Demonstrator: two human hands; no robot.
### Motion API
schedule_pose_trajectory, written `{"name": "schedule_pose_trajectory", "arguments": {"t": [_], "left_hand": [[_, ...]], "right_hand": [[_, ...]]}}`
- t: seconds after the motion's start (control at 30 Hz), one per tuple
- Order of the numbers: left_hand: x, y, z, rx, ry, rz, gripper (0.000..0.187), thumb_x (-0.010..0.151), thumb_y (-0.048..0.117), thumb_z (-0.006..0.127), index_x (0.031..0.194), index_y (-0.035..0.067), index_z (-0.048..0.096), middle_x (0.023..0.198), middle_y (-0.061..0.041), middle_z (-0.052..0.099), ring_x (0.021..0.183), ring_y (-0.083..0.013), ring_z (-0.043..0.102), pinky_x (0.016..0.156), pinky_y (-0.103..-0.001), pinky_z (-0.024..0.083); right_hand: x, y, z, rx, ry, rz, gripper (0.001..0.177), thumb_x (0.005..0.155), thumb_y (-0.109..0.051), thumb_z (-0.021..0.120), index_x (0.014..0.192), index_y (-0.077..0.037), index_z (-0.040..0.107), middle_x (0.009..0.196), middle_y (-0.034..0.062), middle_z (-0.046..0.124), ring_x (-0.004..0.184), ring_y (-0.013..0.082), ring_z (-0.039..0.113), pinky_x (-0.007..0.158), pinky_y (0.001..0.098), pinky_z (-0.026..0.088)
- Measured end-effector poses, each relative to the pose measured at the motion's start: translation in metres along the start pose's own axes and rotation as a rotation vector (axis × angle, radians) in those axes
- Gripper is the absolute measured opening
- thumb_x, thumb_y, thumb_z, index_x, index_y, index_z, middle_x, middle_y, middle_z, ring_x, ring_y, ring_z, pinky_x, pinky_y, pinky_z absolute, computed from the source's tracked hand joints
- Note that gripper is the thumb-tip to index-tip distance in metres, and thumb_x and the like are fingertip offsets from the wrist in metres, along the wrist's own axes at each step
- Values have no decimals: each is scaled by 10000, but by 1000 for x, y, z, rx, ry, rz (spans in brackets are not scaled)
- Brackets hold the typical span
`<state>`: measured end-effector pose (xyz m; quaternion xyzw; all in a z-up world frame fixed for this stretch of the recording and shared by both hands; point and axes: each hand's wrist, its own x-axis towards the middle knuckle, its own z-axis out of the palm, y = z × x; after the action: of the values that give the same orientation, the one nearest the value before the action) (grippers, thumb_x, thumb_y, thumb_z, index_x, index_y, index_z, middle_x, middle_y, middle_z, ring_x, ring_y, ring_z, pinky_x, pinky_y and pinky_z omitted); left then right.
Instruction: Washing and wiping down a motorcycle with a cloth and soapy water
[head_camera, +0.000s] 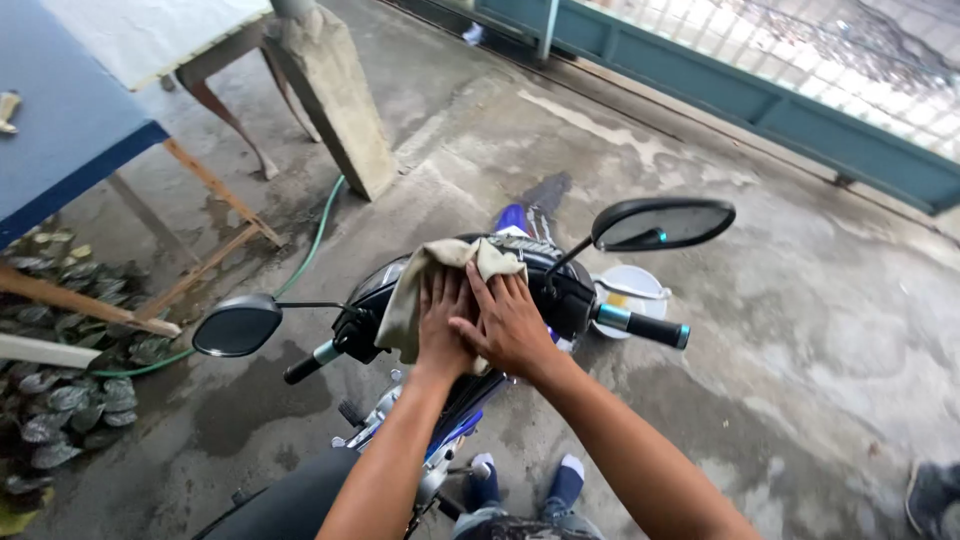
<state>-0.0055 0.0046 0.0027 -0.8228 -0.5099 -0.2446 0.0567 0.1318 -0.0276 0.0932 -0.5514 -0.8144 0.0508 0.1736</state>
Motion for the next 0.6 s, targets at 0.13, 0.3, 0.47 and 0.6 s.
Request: {"name": "schedule_pose_trajectory", "arguments": {"t": [0.13,0.3,0.47,0.6], "left_hand": [[4,-10,4,-10,12,32,791,859,520,632,1526,134,452,1589,-150,403,1525,-362,267,1263,-544,119],[-21,-2,-12,-71,42,82,783,888,526,618,1542,133,442,1614,-160,377,1519,-388,281,1249,-574,136],[-60,-8,-33,-108,-194,93,720,828,433,665,1462,123,523,1557,-184,430,1479,-436,306,1190,-614,238],[-59,-34,1,-213,-276,44,846,821,499,643,1546,136,401,1611,-161,334,1522,-418,230,1212,-590,204]], "right_hand": [[3,-17,-6,-36,41,60,876,985,-634,468,1624,-60,295,1370,310,512,1380,504,428,1173,555,288],[-21,-37,-8,-10,69,101,862,978,-634,501,1636,-115,298,1352,299,536,1365,508,450,1167,565,312],[-52,-54,16,-15,145,93,879,969,-656,492,1613,-78,337,1292,312,568,1295,503,517,1102,566,394],[-32,-50,7,-53,279,11,731,1039,-569,367,1608,-110,368,1069,213,591,1161,433,574,1080,527,409]]}}
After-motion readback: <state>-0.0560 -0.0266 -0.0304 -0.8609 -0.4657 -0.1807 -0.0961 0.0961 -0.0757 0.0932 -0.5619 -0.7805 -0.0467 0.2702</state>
